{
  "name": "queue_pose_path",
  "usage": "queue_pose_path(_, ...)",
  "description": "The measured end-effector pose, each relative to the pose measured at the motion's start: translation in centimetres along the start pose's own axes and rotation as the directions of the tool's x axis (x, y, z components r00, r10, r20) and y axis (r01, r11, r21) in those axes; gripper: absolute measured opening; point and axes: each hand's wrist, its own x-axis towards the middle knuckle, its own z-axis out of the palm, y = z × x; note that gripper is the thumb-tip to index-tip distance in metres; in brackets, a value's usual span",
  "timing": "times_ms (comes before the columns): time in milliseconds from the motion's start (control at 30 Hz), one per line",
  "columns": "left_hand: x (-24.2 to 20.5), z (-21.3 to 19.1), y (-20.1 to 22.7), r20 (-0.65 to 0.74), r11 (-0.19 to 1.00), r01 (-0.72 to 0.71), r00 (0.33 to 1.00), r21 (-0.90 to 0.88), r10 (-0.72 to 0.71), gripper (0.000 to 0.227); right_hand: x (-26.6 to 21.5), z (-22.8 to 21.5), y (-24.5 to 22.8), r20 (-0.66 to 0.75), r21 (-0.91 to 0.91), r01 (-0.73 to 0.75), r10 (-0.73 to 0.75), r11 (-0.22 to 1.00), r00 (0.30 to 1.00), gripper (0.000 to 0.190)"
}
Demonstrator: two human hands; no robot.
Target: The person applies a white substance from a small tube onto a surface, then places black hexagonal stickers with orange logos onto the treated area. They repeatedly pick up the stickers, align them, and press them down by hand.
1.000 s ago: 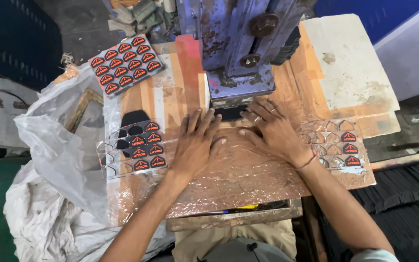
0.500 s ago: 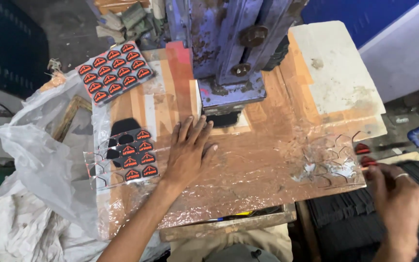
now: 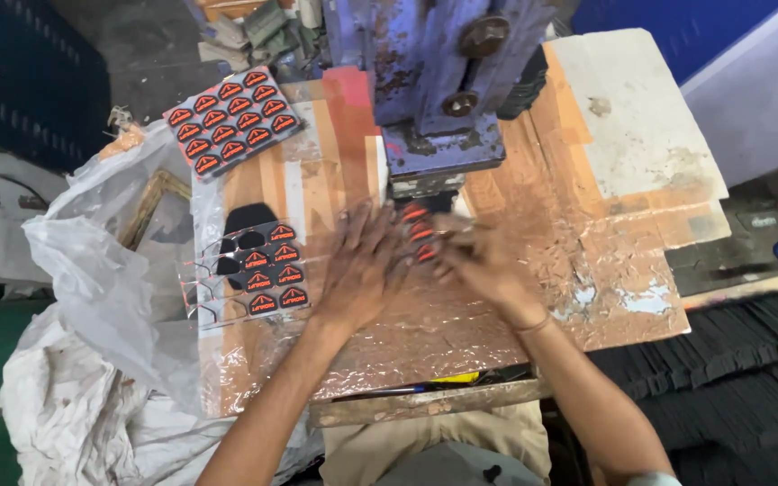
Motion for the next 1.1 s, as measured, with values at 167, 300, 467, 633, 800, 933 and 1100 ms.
queue_pose_path(167,0.4,-0.3,-0.1,0.016,0.999,0.018,1.0,-0.05,-0.017,0.065,0.3,-1.7,-1.6,-0.174,0.17,-0.048,0.078,0.984,0.982,0.051)
queue_pose_path(300,0.0,-0.3,-0.8,0.01,0.993,0.058,0.998,-0.1,-0.057,0.06,0.7,-1.1,-1.1,-0.161,-0.084,-0.034,0.02,0.996,0.987,0.046)
queue_pose_path(467,0.7,-1.6,-0.4,0.026,0.992,0.067,0.998,-0.11,-0.064,0.058,0.9,-0.8,-0.2,-0.238,-0.111,0.0,-0.027,0.994,0.971,0.045)
queue_pose_path(633,0.6,-1.4,-0.2,0.025,0.991,0.071,0.997,-0.11,-0.069,0.057,0.6,-0.7,-0.4,-0.217,-0.181,0.071,-0.11,0.981,0.97,0.045)
queue_pose_path(800,0.9,-1.7,-0.1,0.009,0.99,0.067,0.998,-0.125,-0.066,0.057,0.6,-0.5,-1.2,-0.254,-0.187,0.026,-0.074,0.982,0.964,0.044)
queue_pose_path(933,0.7,-1.7,0.1,0.03,0.989,0.091,0.996,-0.12,-0.088,0.058,0.5,-0.6,-0.8,-0.222,-0.113,0.021,-0.046,0.993,0.974,0.046)
queue_pose_path(1100,0.8,-2.0,0.0,0.009,0.992,0.058,0.998,-0.109,-0.057,0.054,-0.1,-0.6,-2.1,-0.236,-0.155,-0.004,-0.033,0.988,0.971,0.045)
